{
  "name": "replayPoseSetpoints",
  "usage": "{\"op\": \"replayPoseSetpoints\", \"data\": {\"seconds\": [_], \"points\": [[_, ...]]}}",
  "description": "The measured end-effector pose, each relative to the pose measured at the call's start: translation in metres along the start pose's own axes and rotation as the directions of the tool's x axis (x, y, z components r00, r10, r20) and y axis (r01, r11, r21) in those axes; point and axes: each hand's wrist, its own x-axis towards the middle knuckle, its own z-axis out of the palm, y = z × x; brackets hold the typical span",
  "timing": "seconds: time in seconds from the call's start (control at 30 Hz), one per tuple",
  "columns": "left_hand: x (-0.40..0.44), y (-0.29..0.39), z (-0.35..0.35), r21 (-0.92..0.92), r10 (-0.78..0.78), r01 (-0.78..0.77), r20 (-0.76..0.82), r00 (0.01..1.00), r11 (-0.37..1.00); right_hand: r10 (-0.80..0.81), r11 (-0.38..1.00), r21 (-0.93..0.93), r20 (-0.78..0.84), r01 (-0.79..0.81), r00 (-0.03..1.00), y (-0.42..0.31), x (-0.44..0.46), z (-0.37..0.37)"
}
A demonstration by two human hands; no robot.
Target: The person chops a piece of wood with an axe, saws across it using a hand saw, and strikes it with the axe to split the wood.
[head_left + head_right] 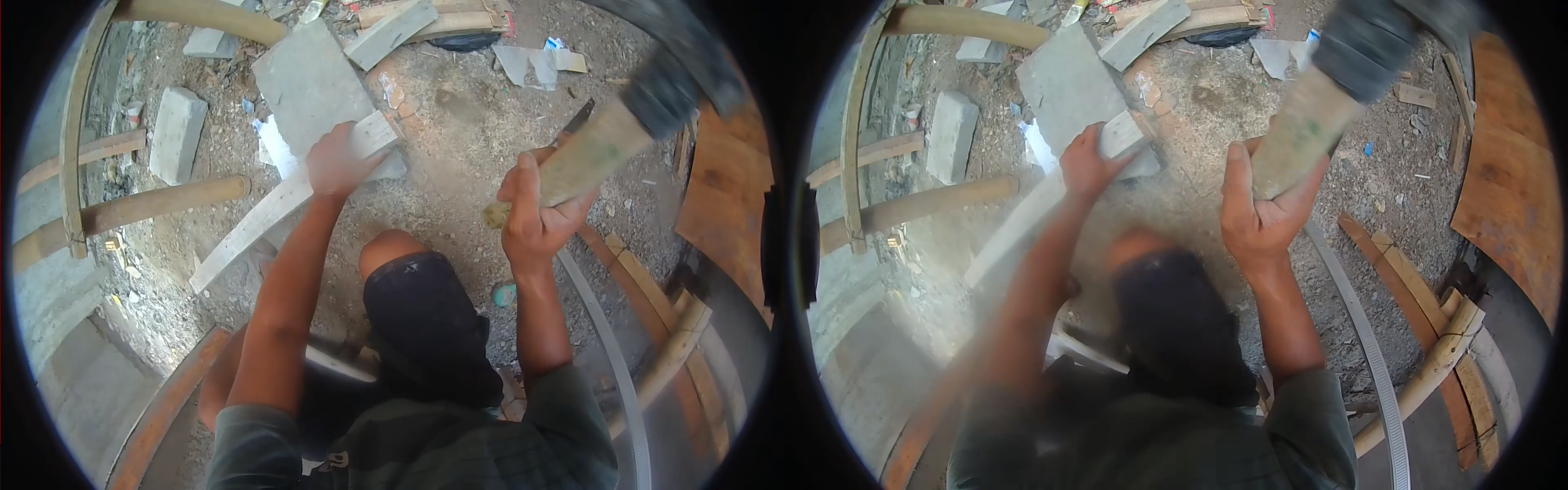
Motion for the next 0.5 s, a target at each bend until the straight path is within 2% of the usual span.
{"op": "replayPoseSetpoints", "data": {"seconds": [0.03,0.07,0.13,0.17,0.27,0.37,0.4,0.43,0.47,0.5], "points": [[-0.001,-0.001,0.001,0.012,0.01,-0.01,-0.007,1.0,1.0,-0.08,0.972,0.208,-0.137,0.107,0.987,-0.003,0.003,0.006],[-0.001,-0.002,0.001,0.012,0.008,-0.008,-0.01,1.0,1.0,-0.064,0.989,0.128,-0.118,0.08,0.991,0.026,-0.012,0.01],[0.001,-0.003,0.001,0.021,0.037,-0.037,-0.028,0.999,0.999,0.184,0.962,-0.231,0.15,-0.147,0.971,0.085,-0.048,0.016],[0.0,-0.002,0.001,0.018,0.034,-0.034,-0.026,0.999,0.999,0.464,0.807,-0.534,0.307,-0.253,0.831,0.093,-0.059,0.012],[0.007,0.0,0.001,0.024,0.018,-0.017,-0.054,0.998,1.0,0.469,0.787,-0.586,0.362,-0.195,0.806,0.072,-0.018,0.003],[0.003,-0.004,0.009,-0.01,0.025,-0.025,-0.031,0.999,1.0,0.445,0.823,-0.503,0.28,-0.265,0.851,0.005,0.023,-0.001],[0.002,-0.004,0.008,-0.02,0.016,-0.016,-0.028,0.999,1.0,0.272,0.929,-0.296,0.145,-0.22,0.951,-0.007,0.02,0.002],[0.001,-0.005,0.006,-0.027,0.007,-0.008,-0.026,1.0,1.0,0.115,0.989,-0.088,-0.035,-0.118,0.993,-0.013,0.015,0.004],[0.002,-0.005,0.004,-0.024,0.006,-0.006,-0.027,1.0,1.0,0.116,0.989,-0.085,-0.034,-0.118,0.993,-0.005,0.005,0.006],[0.003,-0.003,0.002,-0.018,-0.01,0.01,-0.015,1.0,1.0,0.038,0.996,-0.082,-0.057,-0.043,0.998,0.017,-0.012,0.009]]}}
